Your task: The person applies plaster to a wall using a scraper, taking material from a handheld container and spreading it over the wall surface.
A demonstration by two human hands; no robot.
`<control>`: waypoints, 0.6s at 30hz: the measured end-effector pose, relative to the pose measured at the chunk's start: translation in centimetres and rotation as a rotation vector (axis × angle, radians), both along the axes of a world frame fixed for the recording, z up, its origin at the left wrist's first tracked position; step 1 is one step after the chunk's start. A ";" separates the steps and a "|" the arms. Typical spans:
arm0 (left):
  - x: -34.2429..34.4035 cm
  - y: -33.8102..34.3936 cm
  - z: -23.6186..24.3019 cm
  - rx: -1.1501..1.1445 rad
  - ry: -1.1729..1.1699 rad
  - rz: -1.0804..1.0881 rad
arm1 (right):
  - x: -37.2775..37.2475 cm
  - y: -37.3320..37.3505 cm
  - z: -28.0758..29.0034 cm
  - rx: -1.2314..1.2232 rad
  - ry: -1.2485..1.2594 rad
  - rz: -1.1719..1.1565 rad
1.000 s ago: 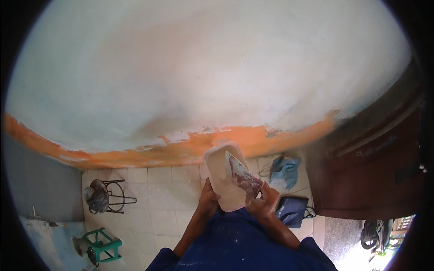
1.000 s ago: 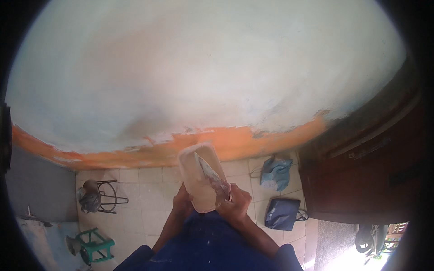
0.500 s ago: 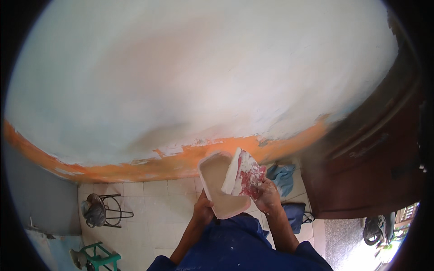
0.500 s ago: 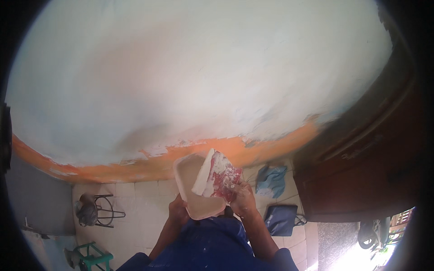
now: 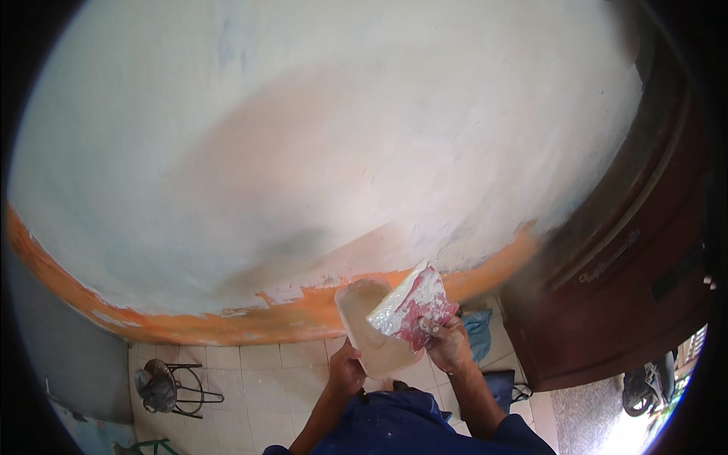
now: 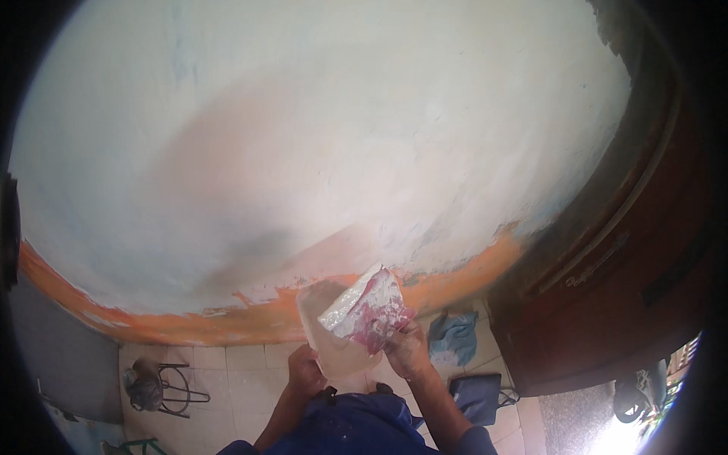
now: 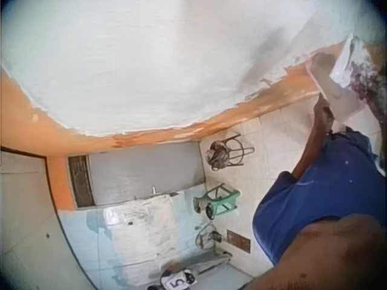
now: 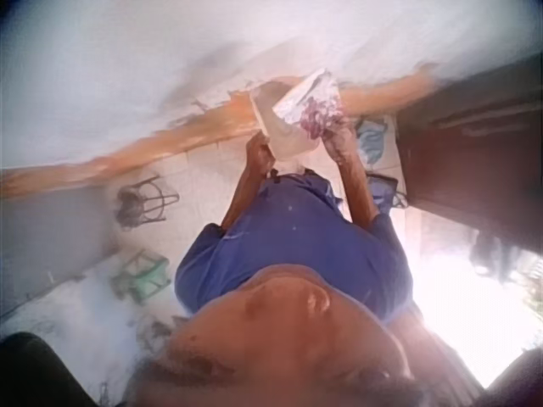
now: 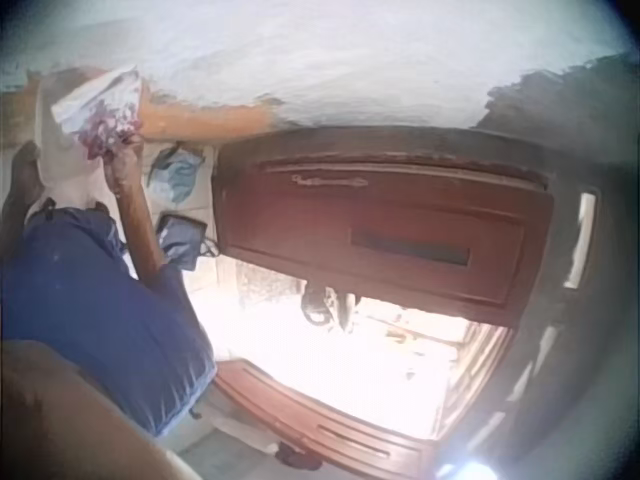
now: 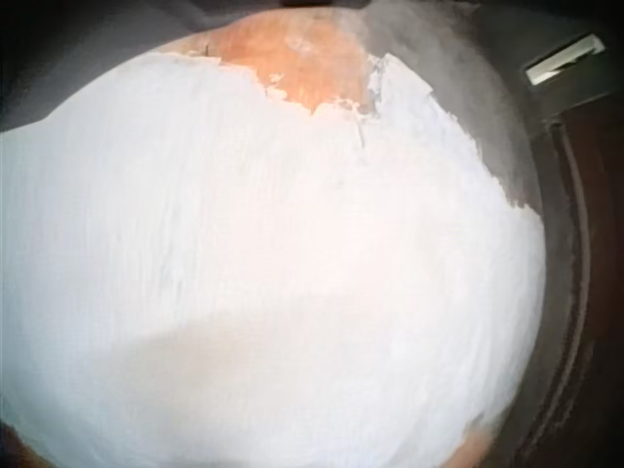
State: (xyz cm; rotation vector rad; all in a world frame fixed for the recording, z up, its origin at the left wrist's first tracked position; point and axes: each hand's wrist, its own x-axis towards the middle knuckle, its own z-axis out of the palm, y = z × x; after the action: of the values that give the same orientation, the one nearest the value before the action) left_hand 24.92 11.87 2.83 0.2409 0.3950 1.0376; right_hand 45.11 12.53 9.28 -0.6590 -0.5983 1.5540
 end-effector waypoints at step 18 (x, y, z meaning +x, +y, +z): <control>-0.3 0.3 5.1 0.124 -0.071 -0.088 | -0.9 0.5 7.7 0.036 0.061 -0.022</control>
State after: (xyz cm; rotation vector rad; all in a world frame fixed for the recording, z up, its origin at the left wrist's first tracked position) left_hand 24.57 12.16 7.93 0.3280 0.2539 0.9824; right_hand 44.24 13.00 16.96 -0.5868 -0.5702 1.5341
